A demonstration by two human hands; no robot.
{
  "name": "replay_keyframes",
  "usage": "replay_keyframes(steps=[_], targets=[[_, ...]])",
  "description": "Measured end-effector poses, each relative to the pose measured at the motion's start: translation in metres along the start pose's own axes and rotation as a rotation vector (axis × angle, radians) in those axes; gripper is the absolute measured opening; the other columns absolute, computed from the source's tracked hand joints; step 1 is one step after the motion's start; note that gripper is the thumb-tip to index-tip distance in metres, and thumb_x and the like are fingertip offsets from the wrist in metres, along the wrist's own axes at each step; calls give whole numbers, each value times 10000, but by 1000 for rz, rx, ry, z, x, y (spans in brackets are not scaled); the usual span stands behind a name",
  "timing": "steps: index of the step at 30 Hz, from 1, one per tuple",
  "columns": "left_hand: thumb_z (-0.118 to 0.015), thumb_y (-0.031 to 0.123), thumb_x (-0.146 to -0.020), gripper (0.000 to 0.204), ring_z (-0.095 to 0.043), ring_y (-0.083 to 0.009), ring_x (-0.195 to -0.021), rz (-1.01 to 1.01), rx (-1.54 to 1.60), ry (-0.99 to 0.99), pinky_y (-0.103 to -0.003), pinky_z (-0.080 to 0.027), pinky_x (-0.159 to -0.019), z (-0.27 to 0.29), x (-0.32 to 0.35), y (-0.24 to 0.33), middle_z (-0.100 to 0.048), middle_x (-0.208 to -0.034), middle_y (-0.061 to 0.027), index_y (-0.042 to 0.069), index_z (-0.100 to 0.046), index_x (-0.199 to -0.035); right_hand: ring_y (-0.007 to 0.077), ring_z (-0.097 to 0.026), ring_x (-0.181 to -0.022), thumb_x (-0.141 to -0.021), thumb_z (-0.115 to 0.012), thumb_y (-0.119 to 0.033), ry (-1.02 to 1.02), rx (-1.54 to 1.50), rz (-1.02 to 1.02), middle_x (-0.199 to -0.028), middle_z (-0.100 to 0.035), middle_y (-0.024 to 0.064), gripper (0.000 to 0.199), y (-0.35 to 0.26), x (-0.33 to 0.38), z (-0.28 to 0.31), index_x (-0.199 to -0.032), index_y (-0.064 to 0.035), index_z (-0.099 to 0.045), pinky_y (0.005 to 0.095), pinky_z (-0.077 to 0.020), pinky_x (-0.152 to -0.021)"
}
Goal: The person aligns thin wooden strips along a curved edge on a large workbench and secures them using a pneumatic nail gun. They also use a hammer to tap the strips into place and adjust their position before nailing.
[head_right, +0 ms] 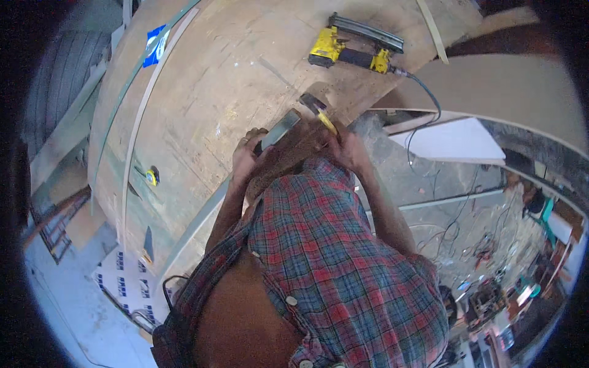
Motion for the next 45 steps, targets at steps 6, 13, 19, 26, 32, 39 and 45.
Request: replay_keyframes(steps=[6,13,19,26,32,39,45], targets=[[-809,232,-771,497,-655,-312,-987,-111,1,194,-412,-519,-845,-16,7,-6,-693,-1124,-97,123,-668,-1235,493,-679,-858,-1009,-559,-261,-105,36,-100,-850,-679,294,361,-10,11,5,-1294,-39,-552,543,-527,-695],[-780,245,-801,512,-594,-265,-964,-126,-282,176,-413,-470,-829,-41,25,-26,-627,-1133,-25,231,-662,-1298,490,-673,-778,-1009,-564,-250,-108,168,58,-816,-661,302,306,-1,22,0,-1228,-37,-558,537,-508,-610],[-773,282,-805,519,-556,-276,-1016,-120,-322,157,-439,-451,-863,-33,19,-19,-586,-1170,-16,249,-660,-1311,505,-658,-757,-1010,-557,-229,-106,200,-28,-756,-640,295,282,-36,6,4,-1183,-7,-565,513,-497,-595],[-756,288,-831,511,-527,-296,-1065,-158,-291,153,-472,-438,-891,-26,20,-12,-551,-1220,-16,202,-642,-1322,502,-660,-734,-985,-583,-257,-151,363,163,-788,-654,295,313,-12,-6,-3,-1210,-43,-551,552,-492,-583],[-740,322,-827,509,-520,-312,-1081,-112,-272,137,-497,-435,-901,-20,18,-5,-541,-1229,-38,218,-639,-1316,507,-656,-748,-984,-573,-270,-201,324,116,-761,-643,299,292,-58,-9,9,-1159,-38,-546,584,-489,-594],[-738,295,-820,541,-540,-309,-1056,-108,-308,160,-470,-450,-913,-35,24,-21,-575,-1174,-33,259,-624,-1348,500,-663,-717,-990,-601,-224,-82,323,198,-709,-620,310,248,-57,-23,14,-1100,-4,-568,524,-504,-569],[-751,246,-807,533,-565,-265,-1016,-125,-274,210,-415,-465,-894,-27,23,-19,-604,-1148,-19,275,-660,-1331,444,-685,-745,-968,-657,-282,-31,412,216,-795,-673,262,313,-74,-70,12,-1129,-18,-608,488,-527,-618]])
Point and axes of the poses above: each hand's wrist, its own x-axis away from the middle knuckle, its own z-axis out of the back of the hand, y = z × x, the point moved 3 cm from there along -x, towards the middle knuckle
